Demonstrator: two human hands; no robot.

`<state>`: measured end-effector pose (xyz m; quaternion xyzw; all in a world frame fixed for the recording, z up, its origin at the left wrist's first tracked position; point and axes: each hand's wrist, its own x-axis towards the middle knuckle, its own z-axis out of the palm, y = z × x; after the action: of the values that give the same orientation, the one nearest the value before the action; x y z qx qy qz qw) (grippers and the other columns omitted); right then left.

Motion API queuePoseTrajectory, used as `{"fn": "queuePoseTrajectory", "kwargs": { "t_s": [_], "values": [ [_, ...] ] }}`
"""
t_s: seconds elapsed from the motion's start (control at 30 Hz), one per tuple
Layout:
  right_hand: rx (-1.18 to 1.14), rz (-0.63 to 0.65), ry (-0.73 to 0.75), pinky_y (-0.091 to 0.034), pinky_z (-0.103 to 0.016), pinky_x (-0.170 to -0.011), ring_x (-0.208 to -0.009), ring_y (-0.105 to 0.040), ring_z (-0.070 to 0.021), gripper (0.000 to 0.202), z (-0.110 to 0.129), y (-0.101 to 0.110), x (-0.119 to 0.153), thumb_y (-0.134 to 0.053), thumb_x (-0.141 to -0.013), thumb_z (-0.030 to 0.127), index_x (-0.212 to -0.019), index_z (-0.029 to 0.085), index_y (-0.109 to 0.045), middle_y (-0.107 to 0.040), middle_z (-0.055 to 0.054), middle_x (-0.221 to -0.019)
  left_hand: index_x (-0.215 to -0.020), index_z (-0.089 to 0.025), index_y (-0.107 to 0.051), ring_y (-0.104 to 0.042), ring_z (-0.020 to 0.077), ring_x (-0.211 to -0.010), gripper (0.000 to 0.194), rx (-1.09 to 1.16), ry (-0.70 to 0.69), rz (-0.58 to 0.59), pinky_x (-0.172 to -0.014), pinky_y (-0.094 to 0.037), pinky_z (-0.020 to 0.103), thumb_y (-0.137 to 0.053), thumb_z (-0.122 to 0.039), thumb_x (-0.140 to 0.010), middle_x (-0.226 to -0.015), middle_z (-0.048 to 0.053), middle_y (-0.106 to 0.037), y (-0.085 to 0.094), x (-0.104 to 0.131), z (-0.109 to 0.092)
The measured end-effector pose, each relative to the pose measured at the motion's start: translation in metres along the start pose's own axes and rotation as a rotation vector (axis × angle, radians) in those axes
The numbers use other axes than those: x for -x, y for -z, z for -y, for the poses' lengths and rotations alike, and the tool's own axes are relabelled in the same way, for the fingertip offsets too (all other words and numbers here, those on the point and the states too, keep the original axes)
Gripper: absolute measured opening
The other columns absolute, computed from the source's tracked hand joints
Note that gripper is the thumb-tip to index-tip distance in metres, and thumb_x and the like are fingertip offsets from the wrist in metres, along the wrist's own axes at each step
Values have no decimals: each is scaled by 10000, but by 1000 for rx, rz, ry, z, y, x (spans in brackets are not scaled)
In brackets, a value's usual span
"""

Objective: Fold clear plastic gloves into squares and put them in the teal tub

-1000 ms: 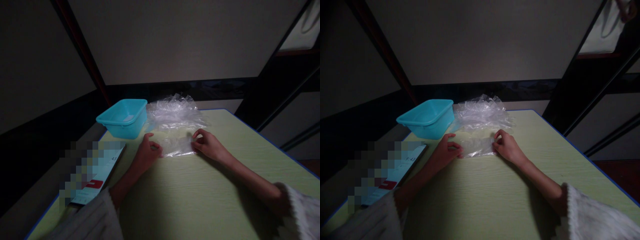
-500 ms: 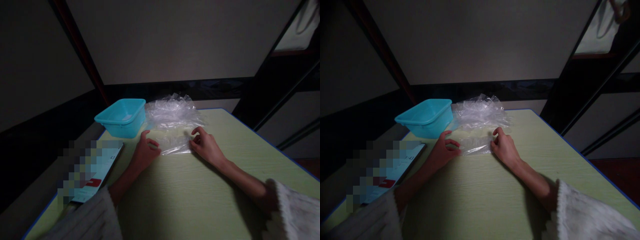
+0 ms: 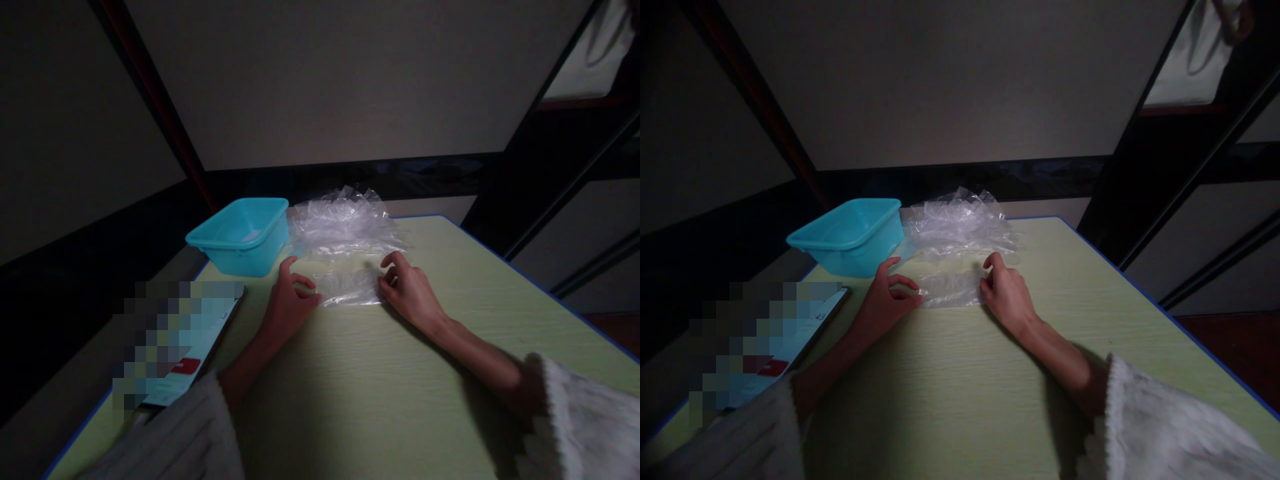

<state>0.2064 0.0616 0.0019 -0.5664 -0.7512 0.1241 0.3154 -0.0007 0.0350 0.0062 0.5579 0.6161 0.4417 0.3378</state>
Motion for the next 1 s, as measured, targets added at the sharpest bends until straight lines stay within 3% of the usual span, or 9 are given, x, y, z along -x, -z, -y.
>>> {"fn": "queuePoseTrajectory", "kwargs": {
  "t_s": [0.37,0.7,1.0],
  "values": [
    [128,32,-17,-345,-277,-552,-576,-555,-185,244,-2,1,-2,-440,-726,118,-965,168,-450,-621,-43,-660,-1219,-186,-262,-549,60,-511,757,30,-26,47,-511,-429,177,-632,-36,-575,-773,-73,-542,-3,0,1],
    [338,106,-77,-248,-264,-511,-666,-572,-212,269,3,6,2,-462,-758,142,-1025,174,-457,-649,-66,-746,-1219,-193,-258,-548,54,-510,771,47,-30,72,-495,-420,169,-661,-88,-570,-772,-78,-540,-5,-1,3],
    [485,138,-44,-210,-275,-498,-651,-594,-224,295,2,5,2,-437,-772,168,-1066,168,-446,-670,-80,-761,-1242,-183,-235,-544,51,-519,783,-15,-40,72,-517,-430,174,-648,-50,-589,-802,-66,-532,-7,-3,5]
  ]
}}
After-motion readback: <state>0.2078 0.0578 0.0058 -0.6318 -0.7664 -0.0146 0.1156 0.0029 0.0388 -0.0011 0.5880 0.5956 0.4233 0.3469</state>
